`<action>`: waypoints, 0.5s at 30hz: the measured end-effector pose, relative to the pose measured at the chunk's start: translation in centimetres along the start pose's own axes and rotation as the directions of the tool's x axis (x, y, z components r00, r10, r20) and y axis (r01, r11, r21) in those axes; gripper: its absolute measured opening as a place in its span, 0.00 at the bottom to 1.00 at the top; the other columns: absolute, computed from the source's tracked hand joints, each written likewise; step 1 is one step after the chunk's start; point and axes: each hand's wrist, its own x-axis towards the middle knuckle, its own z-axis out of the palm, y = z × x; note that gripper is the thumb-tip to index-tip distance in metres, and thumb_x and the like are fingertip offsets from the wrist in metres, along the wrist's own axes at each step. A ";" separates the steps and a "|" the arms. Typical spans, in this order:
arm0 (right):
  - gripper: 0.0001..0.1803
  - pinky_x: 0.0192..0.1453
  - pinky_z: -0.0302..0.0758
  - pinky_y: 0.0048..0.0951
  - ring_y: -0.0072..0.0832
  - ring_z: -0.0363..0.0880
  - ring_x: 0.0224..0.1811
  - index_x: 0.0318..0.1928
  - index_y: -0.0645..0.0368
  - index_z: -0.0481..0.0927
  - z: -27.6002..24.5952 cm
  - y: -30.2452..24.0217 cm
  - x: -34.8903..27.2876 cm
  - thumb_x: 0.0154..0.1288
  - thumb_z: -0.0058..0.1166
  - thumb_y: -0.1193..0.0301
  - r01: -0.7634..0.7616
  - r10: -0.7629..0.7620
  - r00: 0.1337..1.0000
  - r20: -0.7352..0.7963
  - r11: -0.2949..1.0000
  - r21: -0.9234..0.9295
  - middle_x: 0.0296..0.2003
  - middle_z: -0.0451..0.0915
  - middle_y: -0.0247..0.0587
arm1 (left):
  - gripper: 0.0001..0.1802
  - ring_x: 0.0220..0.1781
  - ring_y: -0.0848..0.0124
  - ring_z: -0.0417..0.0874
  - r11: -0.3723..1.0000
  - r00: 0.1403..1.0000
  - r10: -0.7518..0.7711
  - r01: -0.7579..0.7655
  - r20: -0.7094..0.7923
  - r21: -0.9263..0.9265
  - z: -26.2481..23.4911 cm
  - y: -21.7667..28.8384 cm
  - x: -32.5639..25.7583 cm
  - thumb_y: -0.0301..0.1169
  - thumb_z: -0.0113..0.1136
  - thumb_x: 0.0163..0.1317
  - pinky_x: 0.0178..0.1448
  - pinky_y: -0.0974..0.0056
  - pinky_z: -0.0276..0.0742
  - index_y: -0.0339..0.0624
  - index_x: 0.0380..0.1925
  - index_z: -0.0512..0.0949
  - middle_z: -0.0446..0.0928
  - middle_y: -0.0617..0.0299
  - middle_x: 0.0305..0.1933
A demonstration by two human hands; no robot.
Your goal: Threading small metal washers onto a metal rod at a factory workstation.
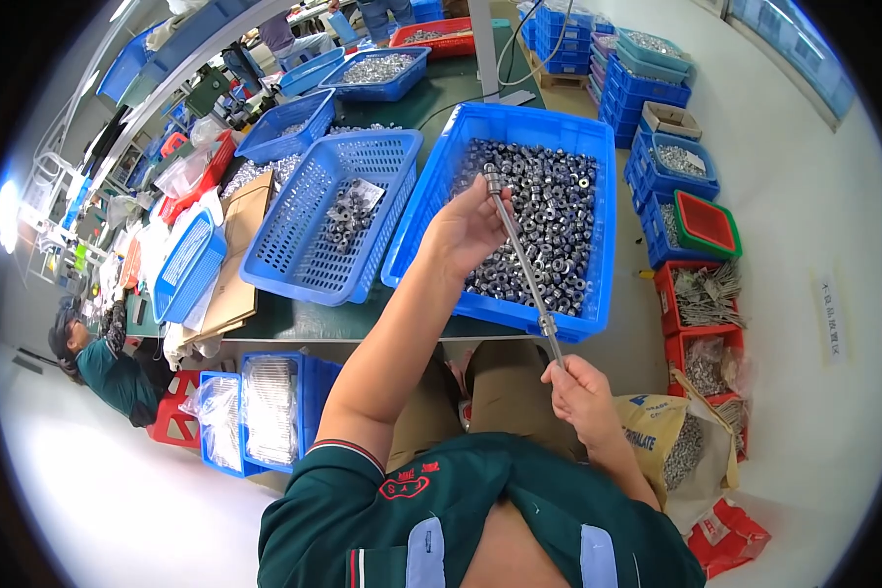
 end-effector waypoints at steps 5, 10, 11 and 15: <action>0.07 0.18 0.50 0.13 0.09 0.52 0.14 0.34 0.61 0.70 0.3 0.8 0.2 0.68 0.44 0.70 0.090 -0.097 0.994 -0.046 0.989 -0.120 0.16 0.59 0.23 | 0.12 0.39 0.67 0.76 0.998 0.999 0.016 -0.015 0.031 -0.054 0.0 -0.1 -0.3 0.38 0.54 0.63 0.46 0.59 0.73 0.42 0.38 0.71 0.75 0.57 0.39; 0.08 0.18 0.51 0.13 0.09 0.52 0.14 0.35 0.61 0.71 0.0 0.1 0.1 0.68 0.44 0.69 0.000 -0.007 0.997 0.073 0.996 0.084 0.16 0.60 0.23 | 0.11 0.39 0.67 0.76 0.996 0.994 0.093 -0.093 0.053 -0.010 0.7 0.2 -1.1 0.36 0.55 0.62 0.45 0.59 0.74 0.42 0.39 0.70 0.75 0.57 0.41; 0.08 0.18 0.51 0.13 0.09 0.52 0.14 0.35 0.61 0.71 0.0 0.1 0.2 0.68 0.44 0.69 0.003 -0.009 0.997 0.074 0.996 0.084 0.16 0.60 0.23 | 0.11 0.39 0.67 0.77 0.987 0.985 0.155 -0.158 0.080 0.023 0.5 0.1 -0.9 0.36 0.55 0.62 0.44 0.60 0.74 0.43 0.40 0.71 0.76 0.57 0.41; 0.08 0.18 0.51 0.13 0.09 0.54 0.14 0.35 0.60 0.71 0.2 0.5 0.5 0.68 0.44 0.69 0.045 -0.046 0.998 0.045 0.999 0.022 0.17 0.60 0.22 | 0.11 0.40 0.67 0.77 0.956 0.958 0.256 -0.270 0.125 0.110 0.9 0.0 -1.1 0.36 0.55 0.62 0.43 0.62 0.74 0.44 0.40 0.71 0.76 0.57 0.42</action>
